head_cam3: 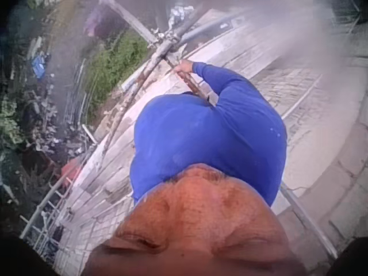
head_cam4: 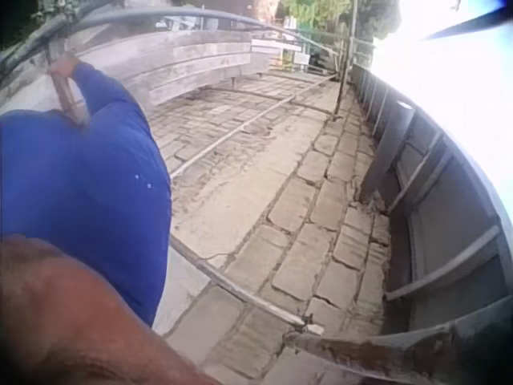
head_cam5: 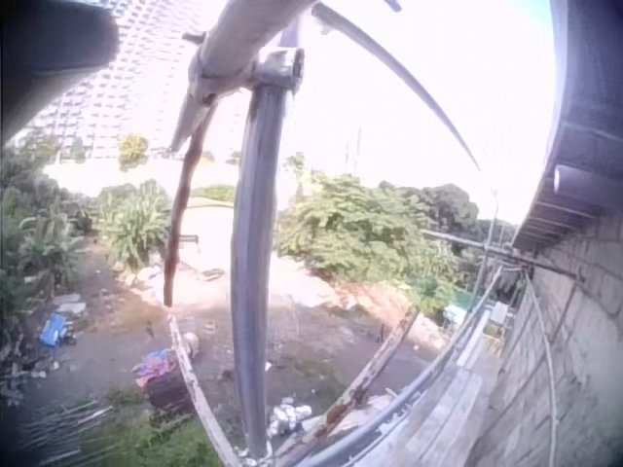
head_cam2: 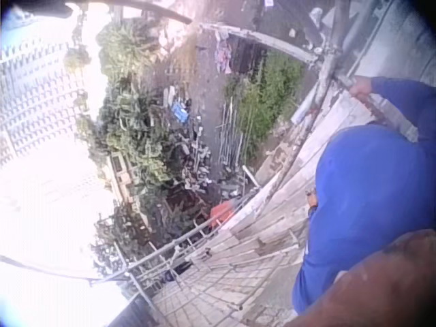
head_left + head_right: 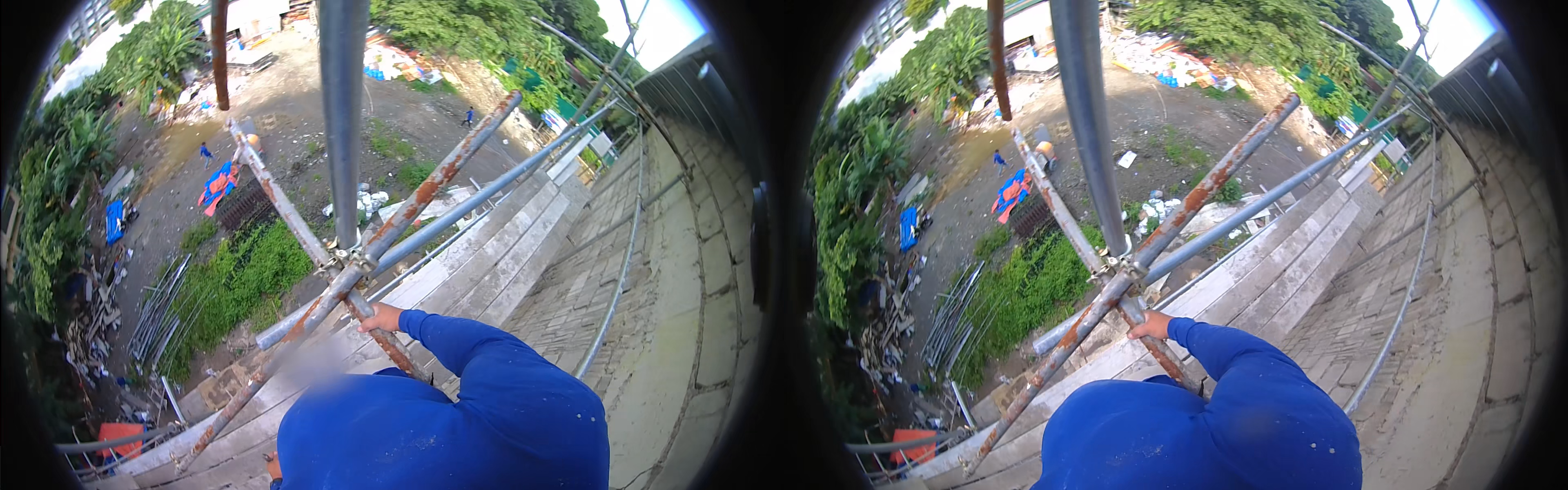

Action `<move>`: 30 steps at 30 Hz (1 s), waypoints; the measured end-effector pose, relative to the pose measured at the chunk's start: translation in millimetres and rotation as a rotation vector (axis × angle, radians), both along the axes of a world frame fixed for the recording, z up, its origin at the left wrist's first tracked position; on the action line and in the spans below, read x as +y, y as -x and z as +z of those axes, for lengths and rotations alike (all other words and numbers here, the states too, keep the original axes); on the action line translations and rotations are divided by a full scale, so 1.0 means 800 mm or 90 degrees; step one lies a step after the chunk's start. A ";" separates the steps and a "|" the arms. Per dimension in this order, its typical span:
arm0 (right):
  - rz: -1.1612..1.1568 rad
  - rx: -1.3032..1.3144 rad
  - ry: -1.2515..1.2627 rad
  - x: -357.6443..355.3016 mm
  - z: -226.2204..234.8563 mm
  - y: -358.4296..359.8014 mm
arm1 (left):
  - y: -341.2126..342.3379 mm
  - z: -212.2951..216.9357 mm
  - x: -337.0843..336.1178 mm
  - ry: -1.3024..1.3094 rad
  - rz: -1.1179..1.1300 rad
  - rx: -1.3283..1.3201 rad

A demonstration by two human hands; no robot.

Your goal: The person assembles a metal scaffolding structure on an elevated platform. They position horizontal metal poles into vertical supports and secure them using a wrench to tighten the clamps. The person repeats this process for multiple joints, ensuring the structure is stable.

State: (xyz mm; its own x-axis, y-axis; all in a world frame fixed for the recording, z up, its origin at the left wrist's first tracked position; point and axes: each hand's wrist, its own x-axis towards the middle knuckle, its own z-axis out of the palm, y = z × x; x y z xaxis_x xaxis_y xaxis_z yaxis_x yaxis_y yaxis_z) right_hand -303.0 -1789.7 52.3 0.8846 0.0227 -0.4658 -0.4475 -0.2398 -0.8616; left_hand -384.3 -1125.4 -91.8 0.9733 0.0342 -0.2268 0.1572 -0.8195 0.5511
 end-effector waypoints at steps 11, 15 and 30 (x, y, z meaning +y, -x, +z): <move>-0.022 -0.035 0.051 0.004 -0.111 -0.009 | -0.266 0.071 0.027 -0.242 -0.366 0.251; -0.008 -0.003 0.192 0.011 -0.065 -0.007 | -0.343 0.111 -0.029 -0.112 -0.412 0.220; -0.391 0.115 0.491 0.131 0.109 0.108 | -0.402 0.184 -0.047 0.034 -0.476 0.278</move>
